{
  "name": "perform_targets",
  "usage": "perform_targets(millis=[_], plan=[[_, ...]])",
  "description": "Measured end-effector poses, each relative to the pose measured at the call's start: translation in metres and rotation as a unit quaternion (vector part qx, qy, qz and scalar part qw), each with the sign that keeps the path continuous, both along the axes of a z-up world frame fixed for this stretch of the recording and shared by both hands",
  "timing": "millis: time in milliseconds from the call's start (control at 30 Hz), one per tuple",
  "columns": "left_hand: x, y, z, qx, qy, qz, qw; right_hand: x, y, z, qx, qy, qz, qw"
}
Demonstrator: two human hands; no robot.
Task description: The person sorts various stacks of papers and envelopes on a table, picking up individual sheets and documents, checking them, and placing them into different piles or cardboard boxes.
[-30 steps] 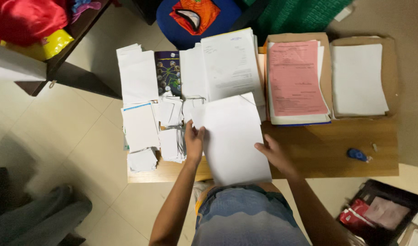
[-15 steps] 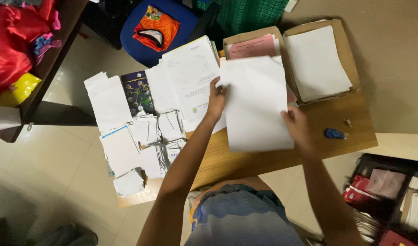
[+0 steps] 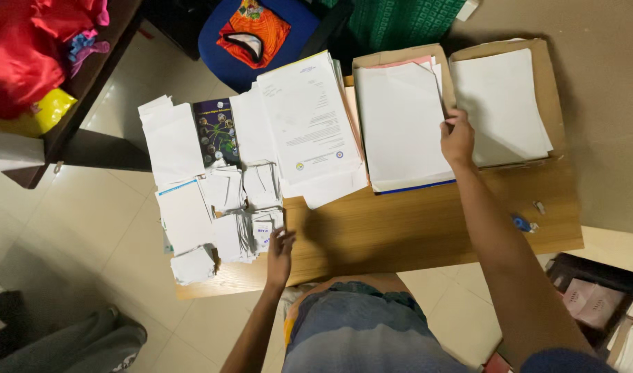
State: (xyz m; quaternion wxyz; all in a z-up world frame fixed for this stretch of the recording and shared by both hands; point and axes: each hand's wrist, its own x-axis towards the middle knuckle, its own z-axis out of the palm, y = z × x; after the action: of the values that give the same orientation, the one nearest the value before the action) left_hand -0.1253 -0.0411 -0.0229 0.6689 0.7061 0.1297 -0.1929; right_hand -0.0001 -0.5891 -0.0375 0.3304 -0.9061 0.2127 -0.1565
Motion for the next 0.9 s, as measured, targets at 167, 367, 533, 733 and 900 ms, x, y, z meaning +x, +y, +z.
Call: perform_targets(millis=[167, 367, 533, 733, 900], plan=[[-0.068, 0.021, -0.021, 0.113, -0.003, -0.001, 0.994, -0.003, 0.013, 0.006, -0.029, -0.065, -0.011, 0.997], [-0.059, -0.029, -0.036, 0.387, -0.106, -0.338, 0.852, 0.010, 0.033, 0.029, -0.047, -0.027, -0.013, 0.998], [-0.061, -0.057, -0.039, 0.553, -0.202, -0.351, 0.728, 0.006, 0.140, 0.050, 0.010, -0.180, 0.095, 0.979], [-0.064, -0.060, -0.031, 0.536, -0.138, -0.394, 0.734, 0.022, 0.278, 0.030, 0.059, -0.090, 0.226, 0.968], [-0.066, -0.053, -0.029, 0.515, -0.157, -0.355, 0.765, 0.110, 0.306, 0.004, -0.089, 0.041, 0.302, 0.948]])
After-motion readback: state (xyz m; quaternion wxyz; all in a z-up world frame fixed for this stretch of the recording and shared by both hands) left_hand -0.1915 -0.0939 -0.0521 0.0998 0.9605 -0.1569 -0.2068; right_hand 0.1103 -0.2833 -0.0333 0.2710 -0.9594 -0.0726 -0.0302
